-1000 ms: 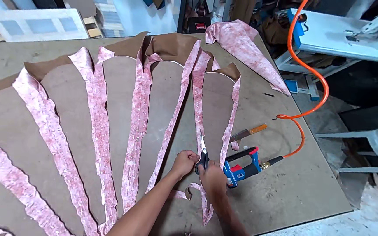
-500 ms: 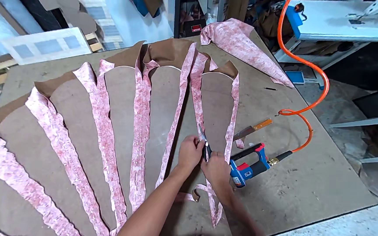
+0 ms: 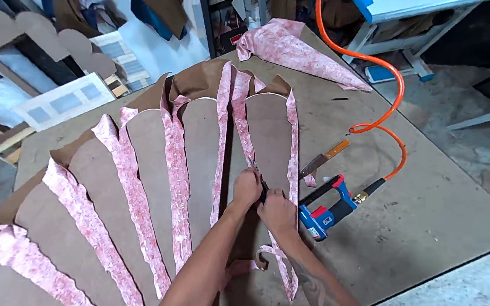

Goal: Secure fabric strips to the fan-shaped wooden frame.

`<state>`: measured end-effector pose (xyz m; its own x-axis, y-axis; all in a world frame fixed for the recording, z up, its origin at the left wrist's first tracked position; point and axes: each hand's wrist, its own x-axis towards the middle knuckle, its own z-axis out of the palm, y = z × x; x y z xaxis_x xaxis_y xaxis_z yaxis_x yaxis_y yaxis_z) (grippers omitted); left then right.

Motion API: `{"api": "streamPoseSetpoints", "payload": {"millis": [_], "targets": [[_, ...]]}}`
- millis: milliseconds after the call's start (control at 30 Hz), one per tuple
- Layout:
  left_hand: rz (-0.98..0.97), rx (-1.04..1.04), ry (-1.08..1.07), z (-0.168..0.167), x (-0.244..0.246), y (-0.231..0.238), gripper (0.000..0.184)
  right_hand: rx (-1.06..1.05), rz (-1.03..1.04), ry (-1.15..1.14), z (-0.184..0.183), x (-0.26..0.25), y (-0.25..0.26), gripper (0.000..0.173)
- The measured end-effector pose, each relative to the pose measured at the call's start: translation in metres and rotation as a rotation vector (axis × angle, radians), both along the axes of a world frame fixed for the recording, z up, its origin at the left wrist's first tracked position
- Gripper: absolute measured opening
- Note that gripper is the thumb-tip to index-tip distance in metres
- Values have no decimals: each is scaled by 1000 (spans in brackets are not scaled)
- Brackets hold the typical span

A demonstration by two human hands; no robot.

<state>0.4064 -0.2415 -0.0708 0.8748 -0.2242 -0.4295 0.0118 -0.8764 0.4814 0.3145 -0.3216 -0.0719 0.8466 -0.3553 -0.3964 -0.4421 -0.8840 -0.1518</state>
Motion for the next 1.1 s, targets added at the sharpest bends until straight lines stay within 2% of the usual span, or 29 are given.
{"api": "streamPoseSetpoints", "payload": {"millis": [67,200,333,400,500,567,667,800,900,1000,1100], "targets": [[-44,-48,67,15,4,1,33,20,5,44,9,1,2,49],[-183,-96,64,8,22,14,29,72,-57,83,23,21,6,57],[-258,-128,99,20,37,19,25,84,-31,35,18,40,6,46],[-293,-138,103,27,39,19,25,102,-38,54,18,41,8,47],[-291,-188,108,52,33,21,20,132,-47,18,23,49,8,56],[-251,-262,93,63,31,26,18,147,-18,-20,22,61,4,54],[-230,-352,46,59,33,31,18,159,4,-45,15,67,0,47],[-254,-398,28,48,37,32,19,197,-69,-91,15,68,8,50],[-283,-419,15,53,43,39,19,231,-91,-112,19,86,5,36],[-313,-452,32,57,48,46,17,231,-19,-134,15,96,-3,25],[-335,-508,72,57,48,46,17,259,-32,-227,1,93,-4,34]]}}
